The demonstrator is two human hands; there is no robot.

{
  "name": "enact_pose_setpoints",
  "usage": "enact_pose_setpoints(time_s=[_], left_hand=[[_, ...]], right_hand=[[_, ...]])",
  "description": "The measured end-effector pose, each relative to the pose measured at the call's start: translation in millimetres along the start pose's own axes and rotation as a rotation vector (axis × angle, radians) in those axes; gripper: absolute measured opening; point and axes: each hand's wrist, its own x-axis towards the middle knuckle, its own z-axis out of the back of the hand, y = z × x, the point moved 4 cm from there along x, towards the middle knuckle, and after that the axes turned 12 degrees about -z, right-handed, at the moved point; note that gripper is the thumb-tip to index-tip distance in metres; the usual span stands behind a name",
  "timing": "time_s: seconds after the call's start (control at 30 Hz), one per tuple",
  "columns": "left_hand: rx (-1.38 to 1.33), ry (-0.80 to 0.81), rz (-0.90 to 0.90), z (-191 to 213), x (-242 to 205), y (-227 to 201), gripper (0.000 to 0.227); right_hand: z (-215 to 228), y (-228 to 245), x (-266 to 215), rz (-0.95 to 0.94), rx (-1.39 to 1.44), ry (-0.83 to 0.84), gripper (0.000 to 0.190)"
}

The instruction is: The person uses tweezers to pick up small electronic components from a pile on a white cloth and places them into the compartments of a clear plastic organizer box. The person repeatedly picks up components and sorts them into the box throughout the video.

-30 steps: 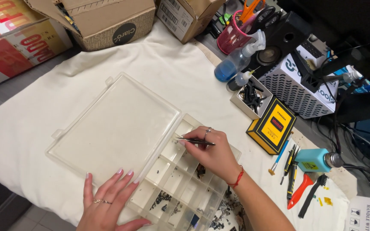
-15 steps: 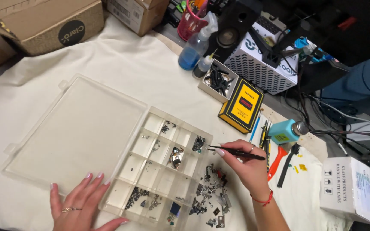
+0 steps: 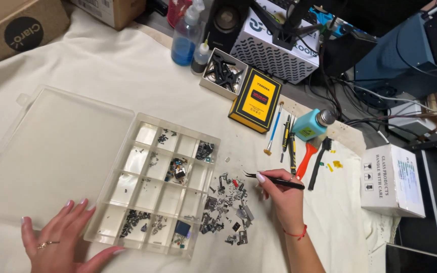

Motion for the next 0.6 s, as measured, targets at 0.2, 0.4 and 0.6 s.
enact_pose_setpoints(time_s=[0.2,0.4,0.6], left_hand=[[0.014,0.028,0.020,-6.6,-5.5,6.3,0.098],[-0.046,0.002,-0.052,1.5,2.1,-2.2,0.096],[-0.063,-0.043,-0.142,9.8,6.4,-9.3,0.090]], right_hand=[[7.3,-25.4,-4.8,-0.060,0.066,0.047,0.012],[4.7,-39.3,-4.6,-0.110,0.114,0.034,0.014],[5.5,-44.8,-4.7,-0.103,0.120,0.033,0.014]])
